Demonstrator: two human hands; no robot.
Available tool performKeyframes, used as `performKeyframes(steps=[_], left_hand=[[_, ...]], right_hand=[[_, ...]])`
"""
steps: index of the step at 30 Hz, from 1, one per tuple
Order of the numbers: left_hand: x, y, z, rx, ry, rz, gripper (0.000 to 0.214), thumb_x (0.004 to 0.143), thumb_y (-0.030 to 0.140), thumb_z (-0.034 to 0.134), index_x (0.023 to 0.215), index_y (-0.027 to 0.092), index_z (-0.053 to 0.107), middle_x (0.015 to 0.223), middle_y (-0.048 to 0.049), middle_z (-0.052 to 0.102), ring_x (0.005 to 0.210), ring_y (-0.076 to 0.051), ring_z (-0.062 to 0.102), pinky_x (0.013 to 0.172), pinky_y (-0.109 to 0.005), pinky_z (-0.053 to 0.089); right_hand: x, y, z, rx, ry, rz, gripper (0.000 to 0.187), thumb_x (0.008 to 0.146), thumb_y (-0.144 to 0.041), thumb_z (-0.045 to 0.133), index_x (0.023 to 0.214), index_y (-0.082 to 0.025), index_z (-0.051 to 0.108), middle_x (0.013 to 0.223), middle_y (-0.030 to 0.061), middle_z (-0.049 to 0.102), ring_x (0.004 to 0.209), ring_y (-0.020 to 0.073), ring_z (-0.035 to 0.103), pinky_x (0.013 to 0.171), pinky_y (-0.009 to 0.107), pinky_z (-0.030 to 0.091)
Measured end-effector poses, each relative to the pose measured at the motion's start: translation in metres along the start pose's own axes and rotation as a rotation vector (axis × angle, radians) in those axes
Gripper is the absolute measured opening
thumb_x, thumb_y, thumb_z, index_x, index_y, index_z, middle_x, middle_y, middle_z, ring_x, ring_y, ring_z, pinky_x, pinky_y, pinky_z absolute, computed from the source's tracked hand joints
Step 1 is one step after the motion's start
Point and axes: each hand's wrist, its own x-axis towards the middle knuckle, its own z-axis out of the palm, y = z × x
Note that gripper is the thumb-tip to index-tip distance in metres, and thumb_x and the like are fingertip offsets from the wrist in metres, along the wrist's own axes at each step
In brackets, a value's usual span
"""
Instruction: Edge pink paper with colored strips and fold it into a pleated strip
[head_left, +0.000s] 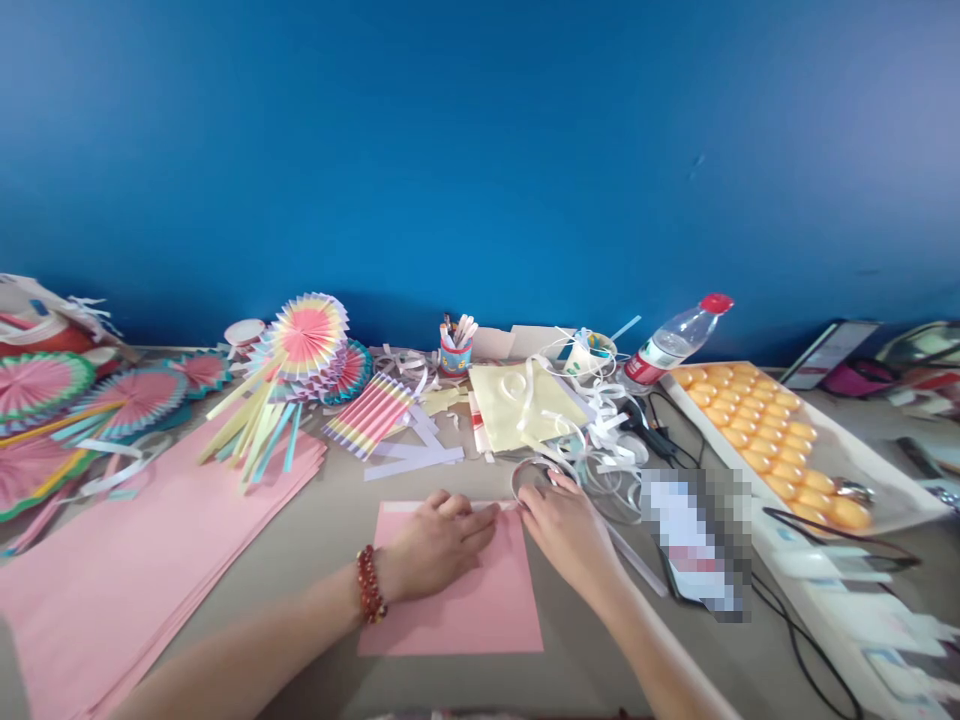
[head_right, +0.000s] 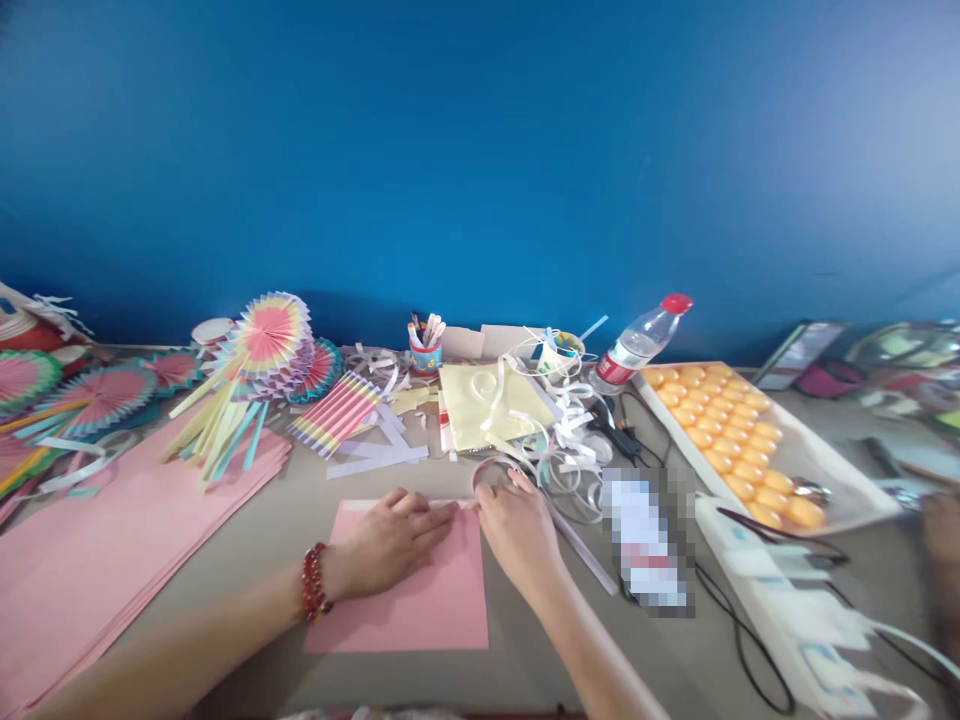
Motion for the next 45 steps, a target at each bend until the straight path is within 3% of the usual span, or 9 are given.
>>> performKeyframes(steps=[4,8,14,20,28,34,45], left_hand=[[0.007,0.004,0.007,0.023,0.052,0.028,0.027,0.099,0.03,0.046,0.119,0.015,0.057,0.128,-0.0087,0.059,0.106,-0.022,0.051,0.095,-0.036,0.037],[0.007,0.004,0.015,-0.011,0.091,0.02,0.027,0.099,0.029,0.046,0.12,0.016,0.055,0.132,-0.0071,0.057,0.112,-0.022,0.05,0.097,-0.034,0.037],[0.008,0.002,0.011,0.004,0.066,0.033,0.023,0.097,0.026,0.049,0.116,0.016,0.057,0.138,-0.0061,0.053,0.108,-0.022,0.05,0.096,-0.035,0.036],[0.014,0.001,0.002,0.049,0.05,0.074,0.018,0.094,0.032,0.056,0.103,0.018,0.061,0.141,-0.0052,0.051,0.099,-0.021,0.05,0.085,-0.036,0.039],[0.016,0.003,-0.001,0.108,0.037,0.107,0.02,0.095,0.037,0.055,0.102,0.018,0.061,0.14,-0.0055,0.051,0.097,-0.022,0.05,0.081,-0.036,0.039],[0.023,0.012,0.007,0.112,0.094,0.105,0.034,0.093,0.044,0.056,0.107,0.013,0.059,0.133,-0.0137,0.054,0.107,-0.024,0.05,0.089,-0.036,0.039],[0.024,0.013,0.012,0.064,0.078,0.073,0.036,0.09,0.048,0.06,0.103,0.015,0.06,0.132,-0.013,0.055,0.108,-0.023,0.051,0.095,-0.035,0.041]], right_hand=[[0.001,-0.005,-0.005,-0.027,0.017,0.044,0.014,0.089,-0.016,0.057,0.078,-0.022,0.062,0.061,-0.0002,0.063,0.068,0.0196,0.061,0.108,0.044,0.028],[-0.002,-0.005,-0.01,-0.008,0.015,0.083,0.018,0.09,-0.018,0.057,0.074,-0.023,0.063,0.062,-0.0008,0.064,0.074,0.0197,0.061,0.111,0.047,0.02],[-0.011,0.001,-0.005,0.071,0.028,0.08,0.01,0.089,-0.016,0.056,0.089,-0.022,0.063,0.071,-0.0004,0.066,0.082,0.0198,0.06,0.11,0.045,0.022],[-0.01,-0.001,0.0,0.044,0.092,0.065,0.014,0.09,-0.017,0.053,0.079,-0.021,0.061,0.067,-0.0003,0.062,0.079,0.0193,0.058,0.109,0.044,0.022],[-0.006,-0.007,-0.003,-0.024,0.04,0.132,0.011,0.088,-0.018,0.057,0.081,-0.023,0.065,0.067,-0.0004,0.065,0.079,0.0202,0.059,0.105,0.044,0.024],[-0.01,-0.011,-0.004,-0.039,0.011,0.185,0.015,0.09,-0.017,0.055,0.084,-0.024,0.068,0.068,0.0007,0.067,0.077,0.0205,0.061,0.103,0.044,0.024],[-0.012,-0.008,0.0,-0.031,0.027,0.171,0.015,0.092,-0.019,0.054,0.087,-0.022,0.068,0.069,0.0011,0.067,0.078,0.0205,0.061,0.103,0.043,0.025]])
